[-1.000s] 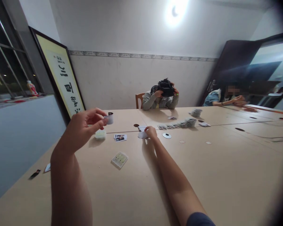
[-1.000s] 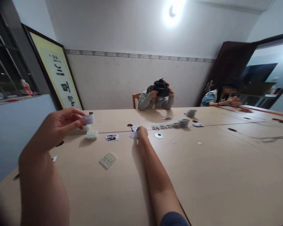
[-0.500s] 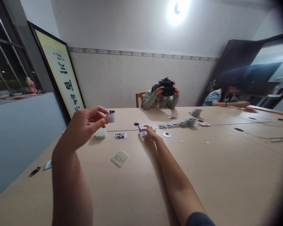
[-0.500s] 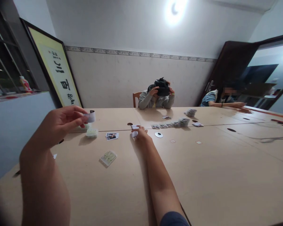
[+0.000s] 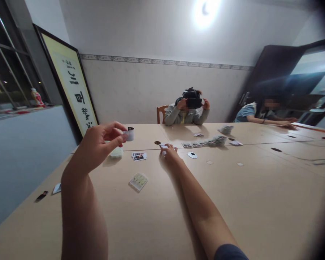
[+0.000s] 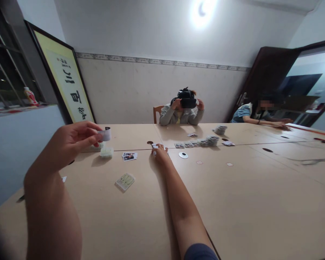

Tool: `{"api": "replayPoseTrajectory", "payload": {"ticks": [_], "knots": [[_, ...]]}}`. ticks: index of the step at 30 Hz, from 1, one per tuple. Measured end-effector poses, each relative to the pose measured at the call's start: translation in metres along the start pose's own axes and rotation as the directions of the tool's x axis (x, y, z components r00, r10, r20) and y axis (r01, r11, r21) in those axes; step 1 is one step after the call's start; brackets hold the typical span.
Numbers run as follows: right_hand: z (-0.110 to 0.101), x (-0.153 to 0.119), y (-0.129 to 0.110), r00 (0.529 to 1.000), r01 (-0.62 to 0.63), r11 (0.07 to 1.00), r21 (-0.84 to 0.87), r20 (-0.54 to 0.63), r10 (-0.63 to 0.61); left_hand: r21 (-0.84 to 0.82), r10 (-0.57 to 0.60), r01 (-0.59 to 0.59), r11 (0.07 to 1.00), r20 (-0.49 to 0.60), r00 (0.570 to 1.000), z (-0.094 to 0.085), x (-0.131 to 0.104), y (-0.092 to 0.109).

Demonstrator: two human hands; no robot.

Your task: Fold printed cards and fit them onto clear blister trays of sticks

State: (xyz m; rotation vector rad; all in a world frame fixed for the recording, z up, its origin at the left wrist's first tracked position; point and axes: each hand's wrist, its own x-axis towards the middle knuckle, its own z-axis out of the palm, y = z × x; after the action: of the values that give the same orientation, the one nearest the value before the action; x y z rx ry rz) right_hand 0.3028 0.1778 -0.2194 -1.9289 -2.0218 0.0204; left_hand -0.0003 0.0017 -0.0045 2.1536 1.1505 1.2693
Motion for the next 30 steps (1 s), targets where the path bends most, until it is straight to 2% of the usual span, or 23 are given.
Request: {"api": "replayPoseTrajectory", "payload": {"ticks": [4,6,10,13,19,30], "knots": [[-0.001,0.005,0.007,0.999,-0.049,0.998,0.047,-0.021,0.050,0.013,-0.009,0.009,1.000,0.008,1.000,0.001,0.001,0.001],[-0.004,0.008,0.013,0.992,-0.114,0.991,0.066,-0.044,0.117,0.014,-0.012,0.012,1.000,0.009,1.000,0.001,0.001,0.001],[-0.004,0.011,0.023,0.942,-0.314,0.944,0.100,-0.094,0.323,0.010,-0.007,0.006,1.000,0.008,1.000,0.001,0.001,0.000],[0.002,0.012,0.024,0.916,-0.386,0.916,0.110,-0.072,0.394,0.015,-0.003,0.003,1.000,0.006,1.000,0.002,0.002,0.001],[0.012,0.014,0.016,0.921,-0.384,0.920,0.076,-0.043,0.388,0.027,0.007,-0.008,1.000,0.016,1.000,0.002,0.002,0.004],[0.009,0.010,0.009,0.919,-0.379,0.925,0.020,-0.104,0.379,0.023,-0.010,0.010,1.000,0.020,1.000,0.004,0.003,0.004]]}}
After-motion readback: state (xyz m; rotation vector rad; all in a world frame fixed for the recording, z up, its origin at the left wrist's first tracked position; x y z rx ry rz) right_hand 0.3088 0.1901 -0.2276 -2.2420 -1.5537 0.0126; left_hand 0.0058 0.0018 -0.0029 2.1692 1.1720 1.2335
